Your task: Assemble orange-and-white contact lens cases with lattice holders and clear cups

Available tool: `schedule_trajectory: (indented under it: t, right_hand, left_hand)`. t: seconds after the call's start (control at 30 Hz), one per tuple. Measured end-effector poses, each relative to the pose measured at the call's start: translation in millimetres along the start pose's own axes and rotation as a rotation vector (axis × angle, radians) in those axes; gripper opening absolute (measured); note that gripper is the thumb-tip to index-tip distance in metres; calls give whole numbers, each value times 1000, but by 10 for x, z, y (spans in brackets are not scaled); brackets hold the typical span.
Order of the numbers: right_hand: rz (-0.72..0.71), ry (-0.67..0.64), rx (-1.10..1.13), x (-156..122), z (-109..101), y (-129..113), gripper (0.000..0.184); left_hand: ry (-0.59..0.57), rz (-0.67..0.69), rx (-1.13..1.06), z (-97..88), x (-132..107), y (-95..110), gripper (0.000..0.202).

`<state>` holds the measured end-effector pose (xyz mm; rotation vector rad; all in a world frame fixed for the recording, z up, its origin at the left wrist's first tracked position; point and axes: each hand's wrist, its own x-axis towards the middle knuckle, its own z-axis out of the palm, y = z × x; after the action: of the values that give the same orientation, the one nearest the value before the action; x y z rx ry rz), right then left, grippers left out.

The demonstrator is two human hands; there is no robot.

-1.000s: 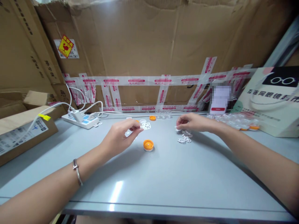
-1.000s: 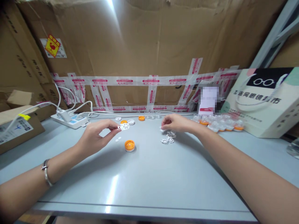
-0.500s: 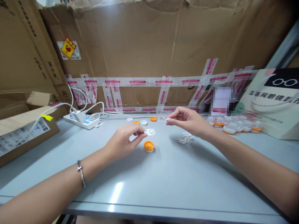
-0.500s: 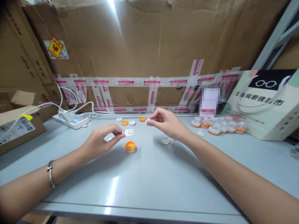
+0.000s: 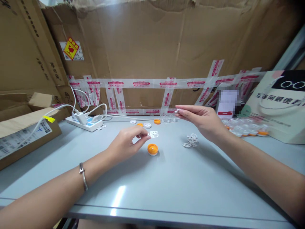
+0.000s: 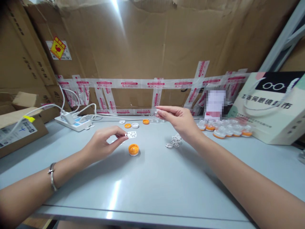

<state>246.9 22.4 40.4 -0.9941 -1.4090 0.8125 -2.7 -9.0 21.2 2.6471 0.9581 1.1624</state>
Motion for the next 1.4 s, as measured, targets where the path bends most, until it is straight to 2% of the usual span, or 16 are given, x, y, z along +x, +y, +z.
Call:
schedule_trajectory:
  t: [0.2,0.43,0.57,0.8,1.23,1.4]
  right_hand:
    - [-7,113,47,23,-25,49,28]
    - [-50,248,16,-52,138,71,23]
    - [-62,224,4,-117,234,66,22]
    - [-65,110,11,-225,349,6,24]
    - [-28,114,3,-315,408,-18,27]
    - [-7,86,-3,-343,424,-44,26]
  left_hand:
    - [30,17,6,-29,22,0,11]
    - [20,-18,-11,14,-6,2,11]
    - [-42,1,-17,70,-42,55,9]
    - [-133,91,13,153,-89,111,11]
    - [-152,82,39,191,-112,102,11]
    - [-167,30,-8,171,-106,95,11]
